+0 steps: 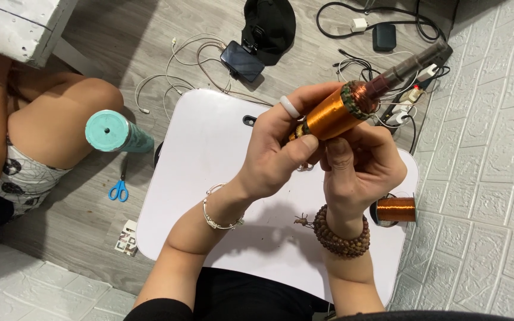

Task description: Manually winding copper wire around the core of an electric motor rotor at a workspace.

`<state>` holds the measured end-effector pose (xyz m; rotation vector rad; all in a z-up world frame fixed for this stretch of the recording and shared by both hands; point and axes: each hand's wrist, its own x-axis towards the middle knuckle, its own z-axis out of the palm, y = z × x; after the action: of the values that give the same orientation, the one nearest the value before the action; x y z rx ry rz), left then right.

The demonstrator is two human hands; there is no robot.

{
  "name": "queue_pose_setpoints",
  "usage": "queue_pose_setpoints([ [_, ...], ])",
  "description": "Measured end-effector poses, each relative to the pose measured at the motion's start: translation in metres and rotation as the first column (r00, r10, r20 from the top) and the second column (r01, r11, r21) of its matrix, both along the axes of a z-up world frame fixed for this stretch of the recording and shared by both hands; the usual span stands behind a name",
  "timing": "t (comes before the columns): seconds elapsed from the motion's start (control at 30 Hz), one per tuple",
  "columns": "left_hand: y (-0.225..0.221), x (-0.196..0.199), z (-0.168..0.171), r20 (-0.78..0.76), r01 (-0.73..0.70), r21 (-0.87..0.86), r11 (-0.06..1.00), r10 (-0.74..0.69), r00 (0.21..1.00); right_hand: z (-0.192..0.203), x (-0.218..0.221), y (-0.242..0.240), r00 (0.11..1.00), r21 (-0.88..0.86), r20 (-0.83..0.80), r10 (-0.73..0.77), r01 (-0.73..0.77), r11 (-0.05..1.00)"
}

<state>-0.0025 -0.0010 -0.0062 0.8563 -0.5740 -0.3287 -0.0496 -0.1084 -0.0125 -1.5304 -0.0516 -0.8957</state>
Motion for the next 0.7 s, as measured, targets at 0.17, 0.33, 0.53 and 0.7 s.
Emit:
queue_pose_setpoints([
  [0.17, 0.002, 0.002, 0.001, -0.076, 0.103, -0.043, 0.994, -0.106, 0.991, -0.001, -0.003, -0.003, 0.999, -0.029, -0.027, -0.040, 0.039, 0.999],
  [0.33, 0.004, 0.003, 0.008, -0.081, 0.155, -0.030, 0.987, -0.157, 0.984, 0.000, 0.000, -0.001, 1.000, -0.004, -0.003, -0.012, 0.012, 1.000],
  [0.53, 0.006, -0.003, 0.021, 0.174, -0.159, 0.229, 0.960, 0.121, 0.977, -0.005, 0.001, -0.001, 1.000, 0.041, -0.029, -0.003, 0.005, 0.999],
  [0.7, 0.012, 0.000, 0.025, 0.134, 0.050, 0.078, 0.996, -0.060, 0.989, -0.003, 0.001, -0.004, 0.999, 0.002, -0.037, -0.015, 0.015, 1.000],
])
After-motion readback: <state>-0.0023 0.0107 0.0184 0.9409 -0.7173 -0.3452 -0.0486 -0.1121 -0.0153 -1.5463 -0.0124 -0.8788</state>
